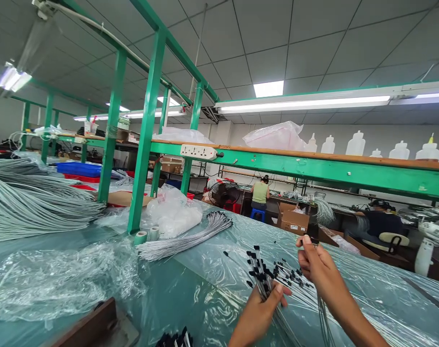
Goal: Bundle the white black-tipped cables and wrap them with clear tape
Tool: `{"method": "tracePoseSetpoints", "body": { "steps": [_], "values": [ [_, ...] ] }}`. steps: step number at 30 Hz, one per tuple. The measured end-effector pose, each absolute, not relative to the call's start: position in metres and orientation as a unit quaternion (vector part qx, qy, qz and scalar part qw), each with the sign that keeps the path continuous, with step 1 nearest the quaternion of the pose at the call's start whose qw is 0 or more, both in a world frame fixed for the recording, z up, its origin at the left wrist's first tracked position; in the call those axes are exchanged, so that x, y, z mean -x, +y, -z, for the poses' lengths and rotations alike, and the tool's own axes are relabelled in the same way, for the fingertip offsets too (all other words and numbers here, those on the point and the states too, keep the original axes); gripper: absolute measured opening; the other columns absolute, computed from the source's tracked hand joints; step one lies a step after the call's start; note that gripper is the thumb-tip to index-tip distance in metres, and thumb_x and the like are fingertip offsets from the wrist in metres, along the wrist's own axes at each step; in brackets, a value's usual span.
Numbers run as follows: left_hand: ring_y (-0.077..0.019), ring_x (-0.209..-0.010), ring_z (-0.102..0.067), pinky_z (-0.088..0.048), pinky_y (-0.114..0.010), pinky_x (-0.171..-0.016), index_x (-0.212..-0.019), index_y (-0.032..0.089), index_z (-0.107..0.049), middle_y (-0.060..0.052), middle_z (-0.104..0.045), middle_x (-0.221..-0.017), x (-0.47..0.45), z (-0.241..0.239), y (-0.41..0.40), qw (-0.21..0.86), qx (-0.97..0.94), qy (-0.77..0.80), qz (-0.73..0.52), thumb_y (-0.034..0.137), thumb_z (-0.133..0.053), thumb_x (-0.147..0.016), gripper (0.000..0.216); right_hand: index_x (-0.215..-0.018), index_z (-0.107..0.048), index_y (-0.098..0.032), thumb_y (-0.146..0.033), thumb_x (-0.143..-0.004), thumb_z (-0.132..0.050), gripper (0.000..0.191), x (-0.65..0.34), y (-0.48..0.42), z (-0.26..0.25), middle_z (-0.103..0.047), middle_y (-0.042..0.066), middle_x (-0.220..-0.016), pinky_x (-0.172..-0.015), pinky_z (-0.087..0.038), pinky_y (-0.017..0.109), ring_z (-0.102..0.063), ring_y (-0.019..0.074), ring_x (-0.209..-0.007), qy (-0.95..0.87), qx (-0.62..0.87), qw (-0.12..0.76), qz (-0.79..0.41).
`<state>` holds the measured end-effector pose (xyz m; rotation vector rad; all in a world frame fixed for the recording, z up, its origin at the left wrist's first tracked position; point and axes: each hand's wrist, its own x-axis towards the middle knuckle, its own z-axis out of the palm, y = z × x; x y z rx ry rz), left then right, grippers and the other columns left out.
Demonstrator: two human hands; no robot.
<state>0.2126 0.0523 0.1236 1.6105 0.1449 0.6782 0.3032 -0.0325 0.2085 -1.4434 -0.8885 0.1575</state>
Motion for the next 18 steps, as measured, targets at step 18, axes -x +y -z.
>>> {"method": "tracePoseSetpoints", "body": {
  "steps": [18],
  "values": [
    [-0.0158, -0.063, -0.059, -0.046, -0.032, -0.067, -0.075, 0.013, -0.063, -0.005, -0.064, -0.066, -0.219, -0.121, 0.05, 0.789, -0.54, 0.018, -0.293, 0.047, -0.059, -0.066, 0.036, -0.062, -0.047, -0.02, -0.052, -0.074, -0.041, 0.035, -0.303, -0.026, -0.182, -0.045, -0.005, -0.044, -0.04, -0.031, 0.023, -0.043, 0.0122, -0.04, -0.457, 0.741, 0.492, -0.016]
  ]
}}
